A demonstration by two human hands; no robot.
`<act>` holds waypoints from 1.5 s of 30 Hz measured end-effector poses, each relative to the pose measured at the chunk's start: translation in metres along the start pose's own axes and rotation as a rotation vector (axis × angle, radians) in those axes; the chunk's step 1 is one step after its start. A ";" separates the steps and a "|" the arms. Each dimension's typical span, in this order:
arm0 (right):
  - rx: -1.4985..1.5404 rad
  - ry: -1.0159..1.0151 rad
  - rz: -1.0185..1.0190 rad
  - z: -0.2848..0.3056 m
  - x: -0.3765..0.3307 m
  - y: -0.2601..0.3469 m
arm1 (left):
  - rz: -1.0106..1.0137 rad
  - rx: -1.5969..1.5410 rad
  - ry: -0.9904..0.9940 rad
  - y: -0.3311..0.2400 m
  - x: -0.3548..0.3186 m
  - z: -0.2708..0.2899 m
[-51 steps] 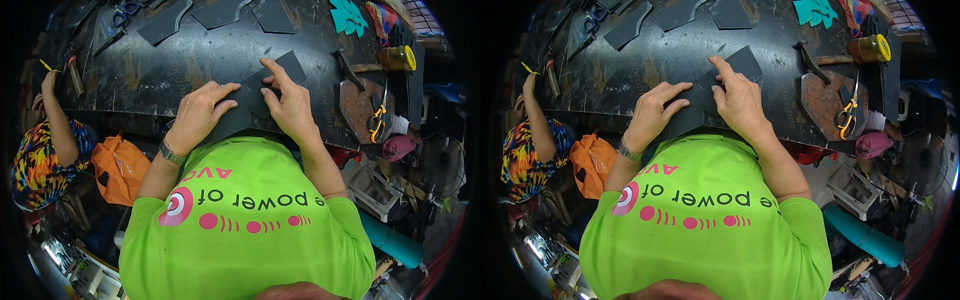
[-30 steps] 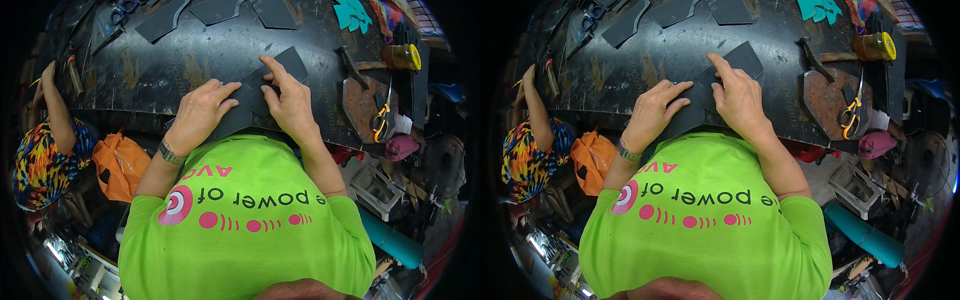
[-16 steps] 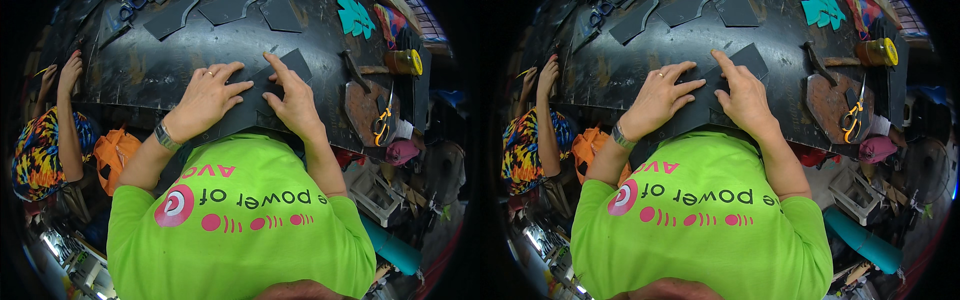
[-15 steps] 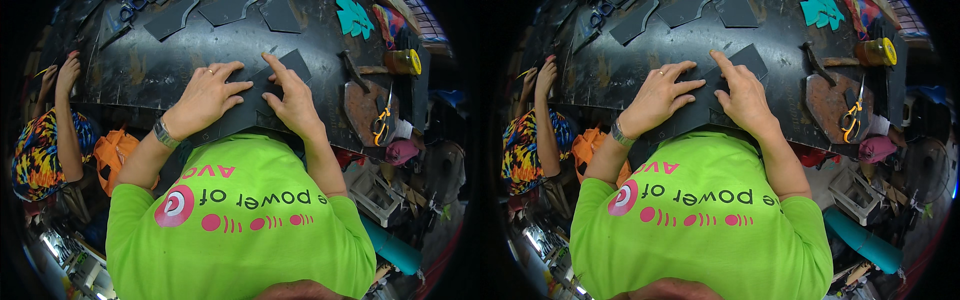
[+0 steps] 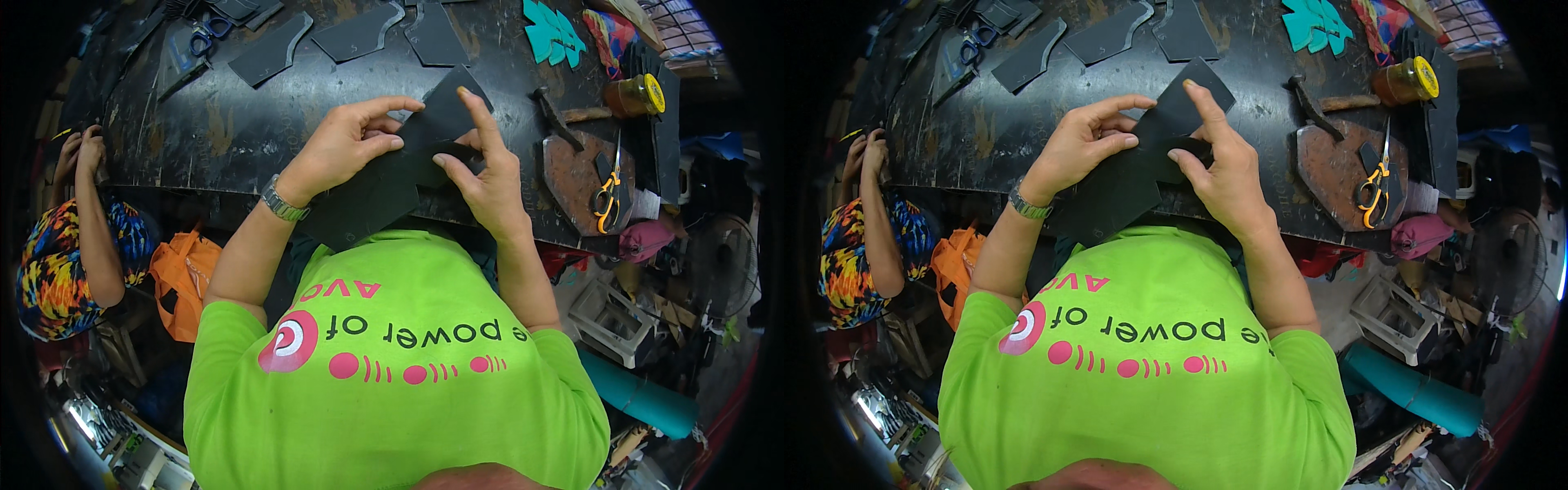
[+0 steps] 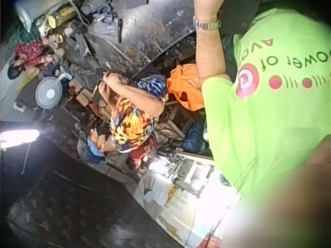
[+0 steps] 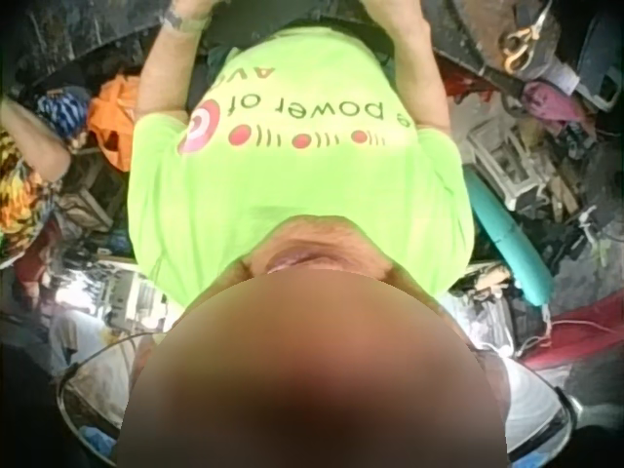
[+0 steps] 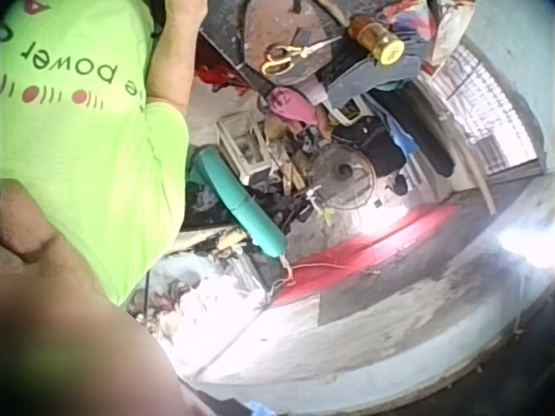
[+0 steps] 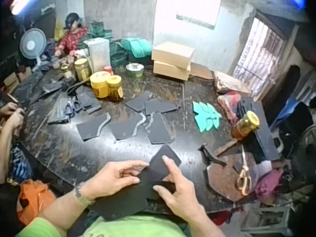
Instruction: The person aligns and stacks multiple black leather pieces on a workbench, then uses a hammer to tap the stacked pieces on a wooden block. The person handles the pieces one at a time, aligning edges and stacking them before hammering.
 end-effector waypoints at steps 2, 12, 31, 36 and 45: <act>0.077 -0.043 -0.059 0.000 -0.001 -0.001 | -0.046 0.060 0.003 0.000 -0.001 0.001; 0.071 -0.162 0.161 -0.002 -0.004 0.008 | -0.098 -0.117 0.042 -0.002 -0.004 -0.014; 0.209 -0.126 -0.164 -0.016 -0.010 0.001 | -0.158 -0.040 -0.065 0.000 0.001 -0.020; 0.195 -0.217 -0.120 -0.020 -0.015 0.004 | -0.162 -0.082 -0.084 0.000 0.001 -0.024; 0.574 -0.222 -0.252 -0.023 -0.016 0.000 | -0.276 -0.092 -0.162 0.003 -0.002 -0.026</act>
Point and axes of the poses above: each hand's wrist, its own x-axis towards the middle knuckle, its own z-axis out of the back of the hand, y = z × x, the point moved 2 cm from there along x, towards the middle knuckle, and after that the axes turned 4 degrees about -x, right-handed, at the moved point
